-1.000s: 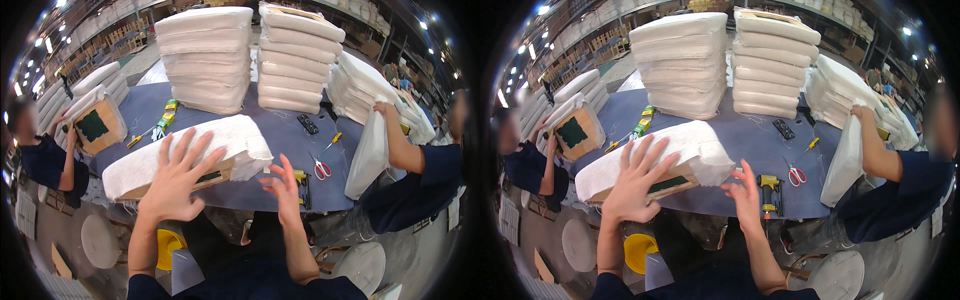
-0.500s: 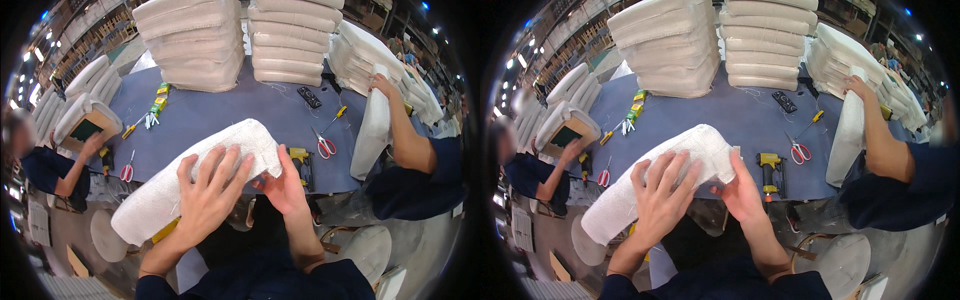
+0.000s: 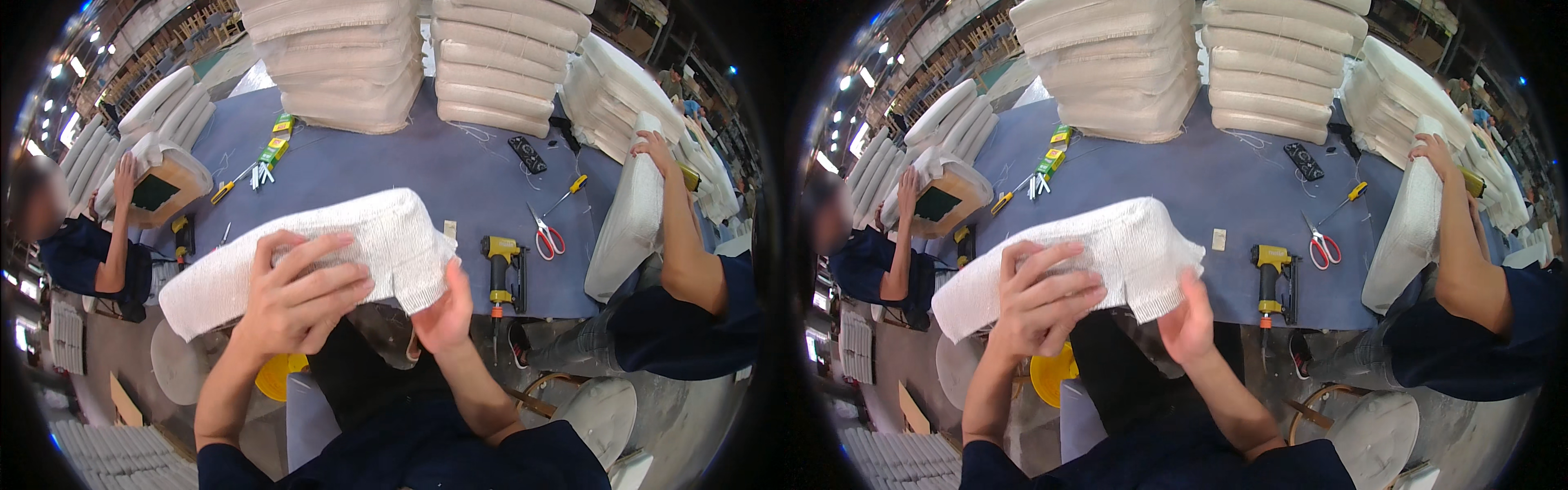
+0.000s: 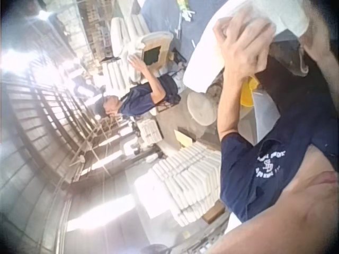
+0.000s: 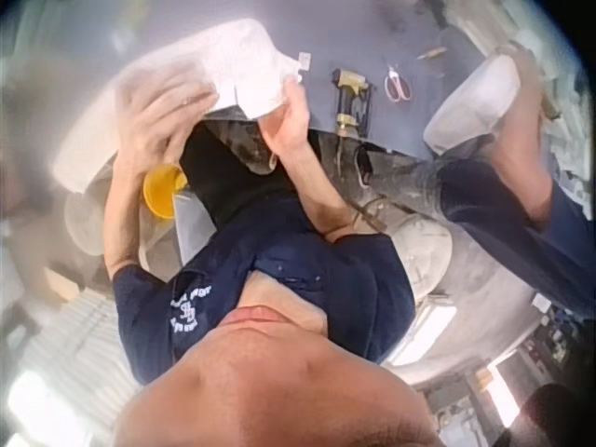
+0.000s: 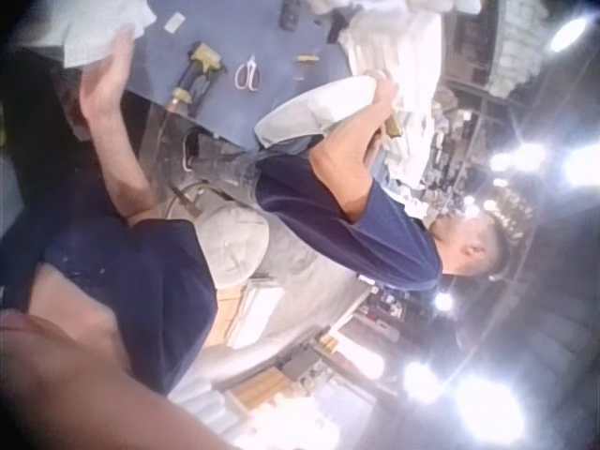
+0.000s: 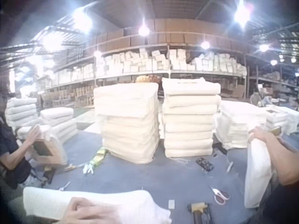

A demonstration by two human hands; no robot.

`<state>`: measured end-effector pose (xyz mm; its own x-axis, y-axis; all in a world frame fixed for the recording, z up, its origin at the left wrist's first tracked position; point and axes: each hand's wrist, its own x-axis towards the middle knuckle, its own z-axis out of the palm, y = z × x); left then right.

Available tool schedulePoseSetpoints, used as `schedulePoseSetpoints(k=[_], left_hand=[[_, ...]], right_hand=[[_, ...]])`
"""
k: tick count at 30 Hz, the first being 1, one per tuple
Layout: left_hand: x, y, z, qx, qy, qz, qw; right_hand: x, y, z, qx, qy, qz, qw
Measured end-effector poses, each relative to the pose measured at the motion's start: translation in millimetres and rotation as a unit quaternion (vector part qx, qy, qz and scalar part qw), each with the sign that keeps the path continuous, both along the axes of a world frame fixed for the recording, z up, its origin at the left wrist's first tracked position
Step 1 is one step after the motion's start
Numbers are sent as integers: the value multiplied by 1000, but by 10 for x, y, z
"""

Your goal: The person wraps white fabric around a rectangular cushion base and secures it using a staple gun. They repeatedly fold the fabric edges and apply staples along the sides, then flip the cushion to work on other edges. The person handles multiple cushion units, stacking completed ones on the table.

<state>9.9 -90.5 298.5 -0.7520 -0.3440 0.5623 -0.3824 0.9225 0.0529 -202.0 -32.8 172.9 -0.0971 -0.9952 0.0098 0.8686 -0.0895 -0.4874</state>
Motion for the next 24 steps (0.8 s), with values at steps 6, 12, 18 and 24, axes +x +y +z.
schedulePoseSetpoints(k=[6, 12, 18, 24], left_hand=[[-61, -116, 439, 169, -1, -26, 985], [-517, -995, 732, 348, -63, -81, 932], [-762, -1362, 389, 488, -159, -157, 844], [-1047, -1387, 487, 417, -207, -25, 885]], right_hand=[[-174, -253, 178, 7, 53, 32, 998], [92, -438, -16, -5, -111, -6, 994], [99, -363, 71, 0, -38, -3, 999], [69, -446, -5, 4, 17, -17, 1000]])
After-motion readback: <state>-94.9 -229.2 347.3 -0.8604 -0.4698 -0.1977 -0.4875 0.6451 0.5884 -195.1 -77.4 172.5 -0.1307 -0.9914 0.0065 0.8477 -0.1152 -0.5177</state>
